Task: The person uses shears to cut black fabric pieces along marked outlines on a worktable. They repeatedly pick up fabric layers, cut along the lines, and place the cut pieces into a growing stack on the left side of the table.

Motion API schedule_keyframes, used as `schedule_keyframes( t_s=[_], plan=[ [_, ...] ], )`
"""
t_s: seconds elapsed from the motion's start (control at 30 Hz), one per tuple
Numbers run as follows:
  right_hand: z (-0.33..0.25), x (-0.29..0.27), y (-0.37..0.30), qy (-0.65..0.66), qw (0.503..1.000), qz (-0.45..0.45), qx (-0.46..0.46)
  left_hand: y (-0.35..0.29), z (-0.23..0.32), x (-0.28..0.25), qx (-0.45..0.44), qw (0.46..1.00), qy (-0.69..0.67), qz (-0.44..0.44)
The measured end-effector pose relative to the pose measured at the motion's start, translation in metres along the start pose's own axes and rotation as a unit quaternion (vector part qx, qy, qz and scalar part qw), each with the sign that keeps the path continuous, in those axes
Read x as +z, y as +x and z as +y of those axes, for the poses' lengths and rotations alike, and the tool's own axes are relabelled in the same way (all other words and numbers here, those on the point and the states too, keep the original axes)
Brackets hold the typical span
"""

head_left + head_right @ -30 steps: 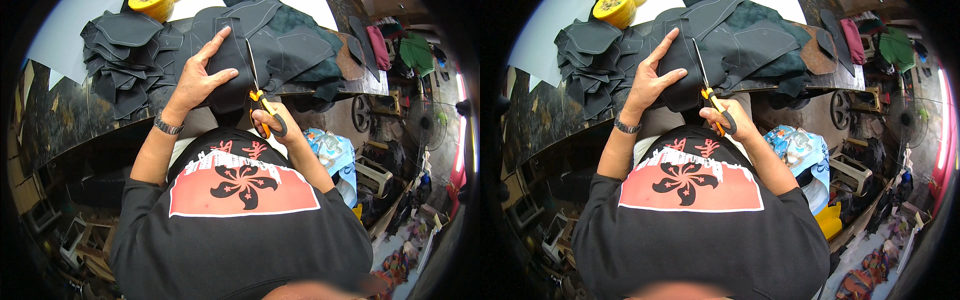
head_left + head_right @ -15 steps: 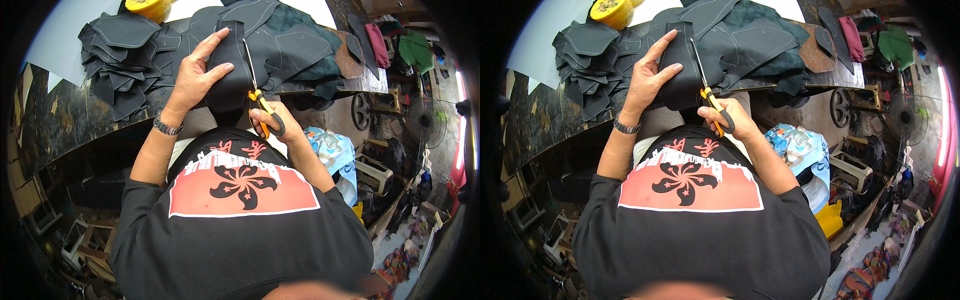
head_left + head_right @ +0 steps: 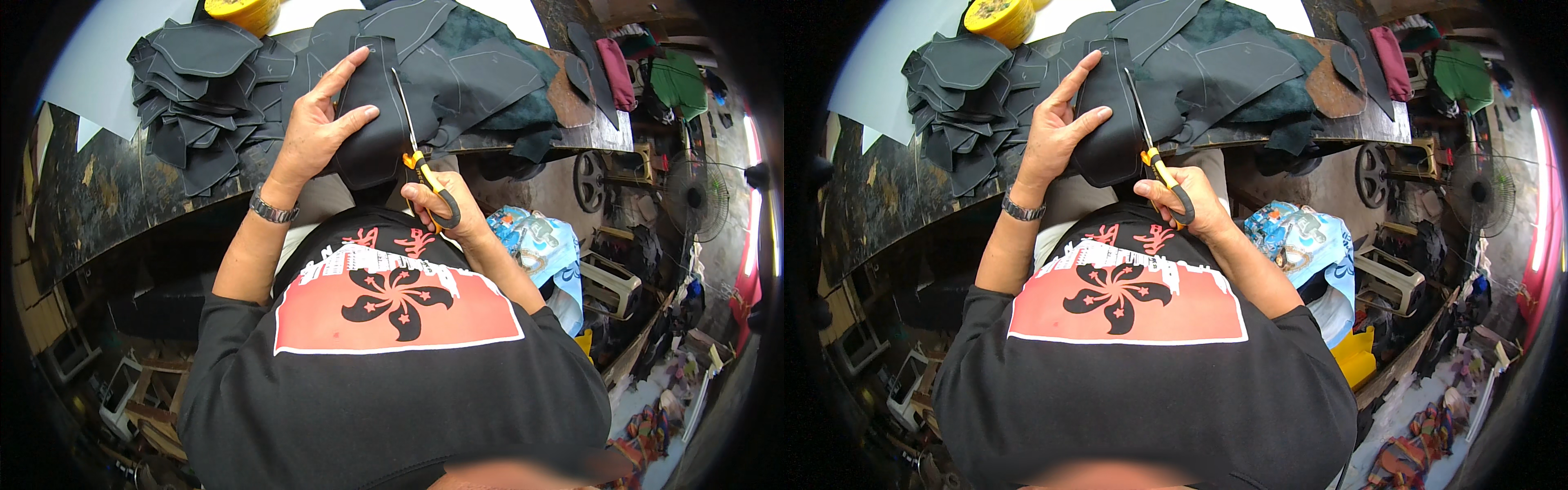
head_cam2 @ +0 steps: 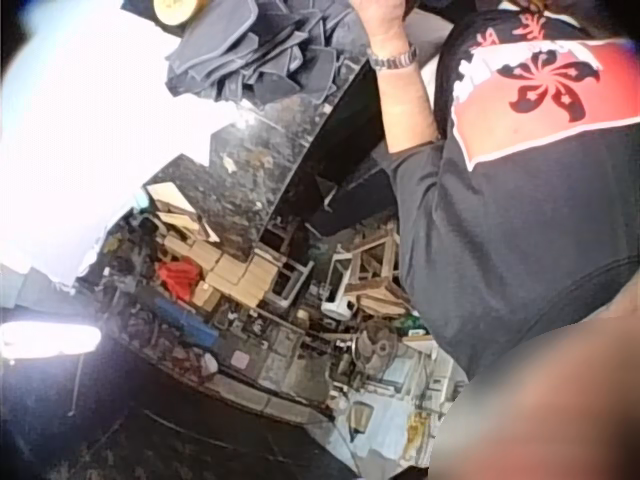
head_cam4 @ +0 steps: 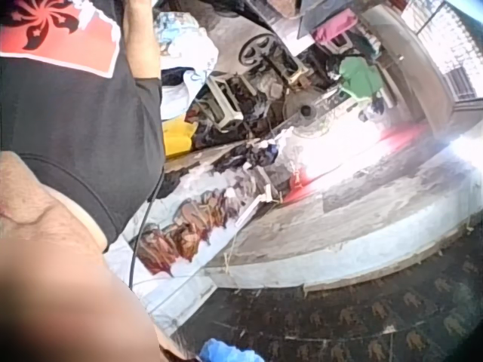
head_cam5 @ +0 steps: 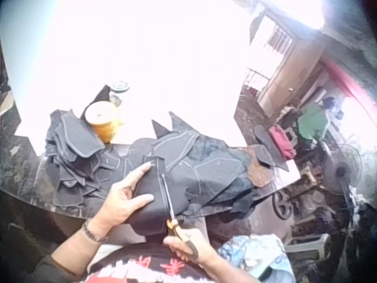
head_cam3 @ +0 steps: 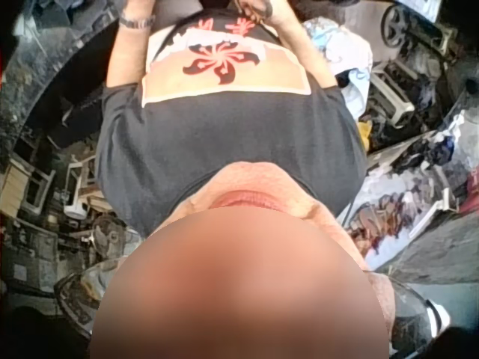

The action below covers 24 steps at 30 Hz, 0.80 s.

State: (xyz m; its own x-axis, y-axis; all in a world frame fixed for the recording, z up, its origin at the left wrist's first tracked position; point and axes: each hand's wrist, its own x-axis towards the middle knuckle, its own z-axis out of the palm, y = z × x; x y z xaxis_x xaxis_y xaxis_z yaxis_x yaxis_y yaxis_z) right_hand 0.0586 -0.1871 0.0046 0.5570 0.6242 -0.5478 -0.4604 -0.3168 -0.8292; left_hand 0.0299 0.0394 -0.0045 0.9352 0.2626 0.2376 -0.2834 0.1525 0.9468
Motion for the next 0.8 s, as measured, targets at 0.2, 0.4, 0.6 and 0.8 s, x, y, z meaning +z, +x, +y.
schedule_keyframes(
  t_s=[0.2,0.4,0.6,0.8],
  plan=[
    [-0.008,0.001,0.006,0.042,0.998,-0.042,-0.016,0.000,0.001,0.001,0.015,0.999,0.030,-0.008],
    [-0.013,0.000,0.014,0.069,0.995,-0.068,-0.033,-0.008,0.006,0.006,-0.020,0.999,-0.021,-0.017],
    [-0.002,0.010,0.012,0.024,0.999,-0.001,-0.035,-0.009,0.003,0.007,-0.020,0.998,-0.058,0.002],
    [-0.004,0.012,0.014,0.033,0.999,-0.003,-0.022,-0.011,0.000,0.010,-0.010,0.999,-0.041,0.011]
  ],
)
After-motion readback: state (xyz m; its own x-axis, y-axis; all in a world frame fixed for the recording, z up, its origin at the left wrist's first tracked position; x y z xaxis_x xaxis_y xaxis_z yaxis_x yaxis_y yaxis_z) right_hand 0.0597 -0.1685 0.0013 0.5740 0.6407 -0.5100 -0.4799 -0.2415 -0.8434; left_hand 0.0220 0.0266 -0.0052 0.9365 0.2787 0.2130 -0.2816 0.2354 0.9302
